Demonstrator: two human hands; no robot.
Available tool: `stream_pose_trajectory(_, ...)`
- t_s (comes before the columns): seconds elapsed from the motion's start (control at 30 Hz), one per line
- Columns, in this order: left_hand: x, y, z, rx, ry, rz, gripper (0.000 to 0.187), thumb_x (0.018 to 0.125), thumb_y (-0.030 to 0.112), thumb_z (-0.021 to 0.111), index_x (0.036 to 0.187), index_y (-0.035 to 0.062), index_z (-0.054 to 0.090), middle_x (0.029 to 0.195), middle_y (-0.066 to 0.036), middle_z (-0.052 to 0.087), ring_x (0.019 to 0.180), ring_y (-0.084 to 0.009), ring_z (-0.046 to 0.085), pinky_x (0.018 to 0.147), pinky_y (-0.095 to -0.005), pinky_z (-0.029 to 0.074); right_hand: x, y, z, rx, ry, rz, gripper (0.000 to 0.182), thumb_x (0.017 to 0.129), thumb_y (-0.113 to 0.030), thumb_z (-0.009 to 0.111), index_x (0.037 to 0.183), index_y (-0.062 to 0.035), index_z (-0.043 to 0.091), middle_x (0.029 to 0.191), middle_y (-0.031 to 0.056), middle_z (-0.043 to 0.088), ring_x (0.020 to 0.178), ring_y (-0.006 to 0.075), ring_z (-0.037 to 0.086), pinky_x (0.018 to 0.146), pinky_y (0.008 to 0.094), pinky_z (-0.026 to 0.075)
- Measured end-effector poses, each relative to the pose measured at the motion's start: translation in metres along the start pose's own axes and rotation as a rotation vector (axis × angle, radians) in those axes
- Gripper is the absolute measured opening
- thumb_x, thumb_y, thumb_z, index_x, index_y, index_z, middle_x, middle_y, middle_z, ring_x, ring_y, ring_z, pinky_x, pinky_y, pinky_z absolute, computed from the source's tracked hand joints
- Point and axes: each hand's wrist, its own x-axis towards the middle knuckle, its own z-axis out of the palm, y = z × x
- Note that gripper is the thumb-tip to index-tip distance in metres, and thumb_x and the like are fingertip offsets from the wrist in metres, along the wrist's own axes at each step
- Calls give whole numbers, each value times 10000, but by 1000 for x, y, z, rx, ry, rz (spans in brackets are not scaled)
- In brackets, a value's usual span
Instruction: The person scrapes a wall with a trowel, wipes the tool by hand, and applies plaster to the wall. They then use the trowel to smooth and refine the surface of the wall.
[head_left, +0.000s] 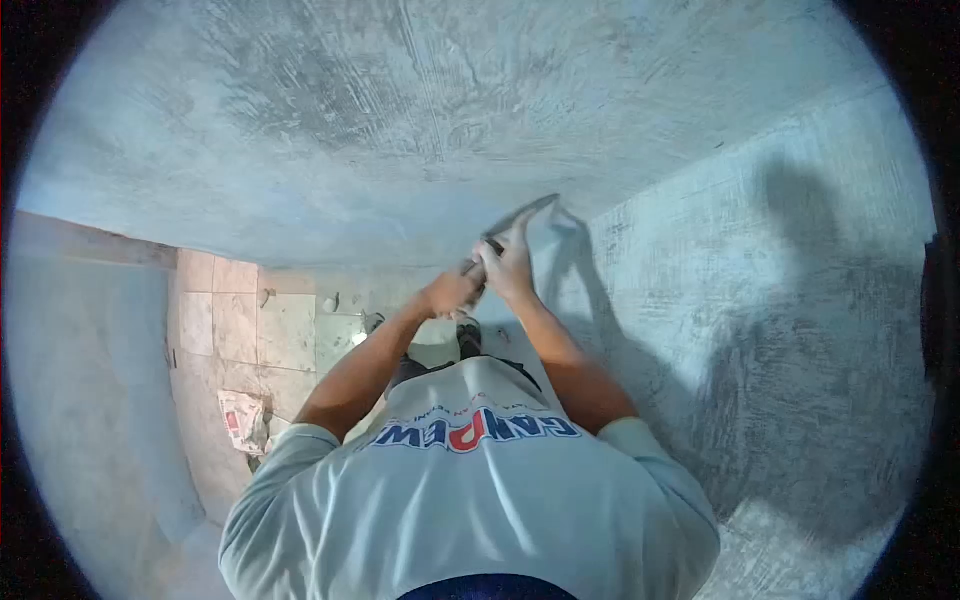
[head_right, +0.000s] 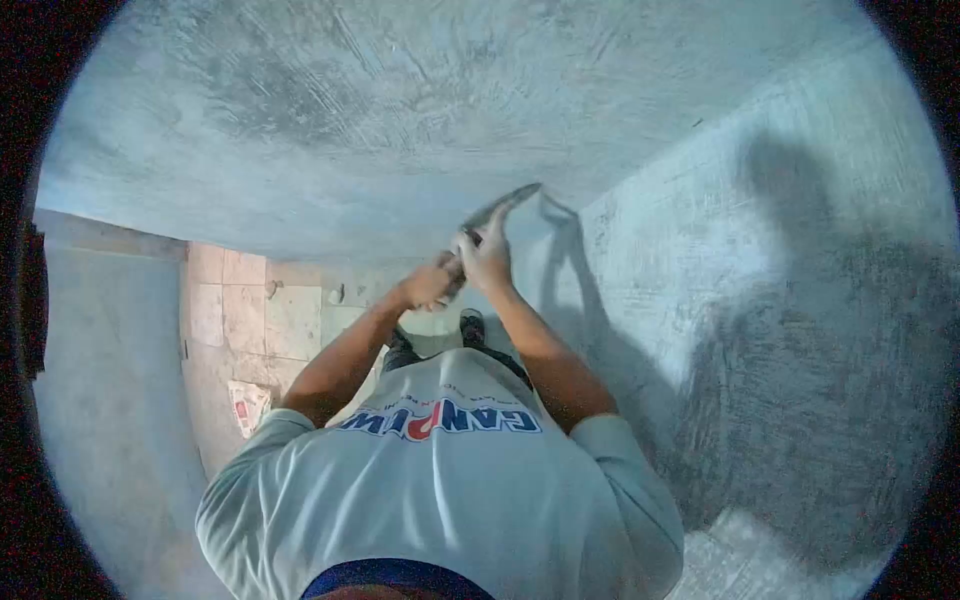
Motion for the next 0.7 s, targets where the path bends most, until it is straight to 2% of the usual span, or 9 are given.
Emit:
stream_pose_trajectory(0.1, 19, -35, 15, -294, -364, -111, 396, 1086, 443, 470, 869, 113, 492, 612, 22, 420, 420, -76, 369, 337, -269, 294, -36, 7, -25, 74, 33, 8, 973, 1007, -160, 611, 1651, -29, -107, 1028, 111, 706, 815, 193, 678, 744, 326, 563)
stream_pose_trajectory(0.2, 16, -69, 32, -454, -484, -128, 476, 1084, 522, 456, 811, 134, 488, 602, 41, 407, 409, -71, 351, 341, -243, 318, -77, 27, -28, 271, 142, 205, 877, 1047, -209, 600, 1662, -23, 3, 1046, 126, 680, 798, 178, 659, 728, 303, 552)
stream_pose_trajectory(0.3, 16, -86, 48, -771, -562, -162, 515, 1075, 576, 445, 818, 133, 506, 595, 46, 414, 413, -81, 389, 352, -232, 348, -95, 82, -44, 498, 51, 423, 749, 1073, -274, 582, 1644, -17, 170, 962, 103, 640, 733, 158, 625, 667, 286, 535)
stream_pose_trajectory(0.33, 17, -86, 58, -867, -498, -71, 554, 1084, 600, 405, 806, 133, 515, 600, 41, 447, 427, -94, 441, 376, -247, 388, -98, 82, -48, 513, 1, 438, 692, 1077, -290, 579, 1614, -17, 239, 935, 91, 628, 712, 150, 612, 646, 285, 529)
stream_pose_trajectory(0.43, 19, -83, 70, -549, -384, 95, 594, 1094, 620, 352, 808, 130, 528, 642, 13, 506, 454, -101, 480, 419, -249, 430, -113, 23, -56, 449, -114, 391, 520, 1080, -322, 576, 1486, -17, 467, 877, 61, 599, 657, 127, 575, 588, 288, 510)
stream_pose_trajectory(0.47, 21, -79, 74, -521, -372, 10, 652, 1095, 645, 295, 810, 119, 555, 692, -24, 560, 528, -132, 535, 529, -283, 494, -112, 31, -62, 435, -94, 349, 387, 1072, -313, 586, 1328, -23, 580, 875, 47, 613, 655, 116, 583, 577, 297, 515)
stream_pose_trajectory(0.57, 23, -70, 92, -304, -358, 135, 712, 1093, 660, 244, 816, 101, 586, 735, -52, 597, 648, -157, 581, 660, -307, 519, -98, 25, -80, 228, 8, 353, 327, 1064, -302, 592, 1232, -23, 625, 885, 36, 632, 661, 100, 572, 595, 283, 502)
stream_pose_trajectory(0.6, 21, -65, 100, -250, -290, 45, 802, 1083, 684, 150, 821, 87, 616, 760, -73, 622, 729, -197, 598, 767, -337, 516, -90, 26, -80, 222, 57, 343, 308, 1053, -280, 614, 1229, -28, 628, 893, 31, 642, 677, 96, 579, 600, 280, 494)
stream_pose_trajectory(0.7, 20, -55, 101, -219, -399, 137, 891, 1051, 729, 80, 798, 71, 624, 749, -99, 628, 737, -246, 606, 787, -359, 520, -64, 38, -88, 189, 109, 216, 245, 1034, -227, 655, 1225, -76, 627, 877, 18, 655, 638, 80, 581, 524, 265, 471)
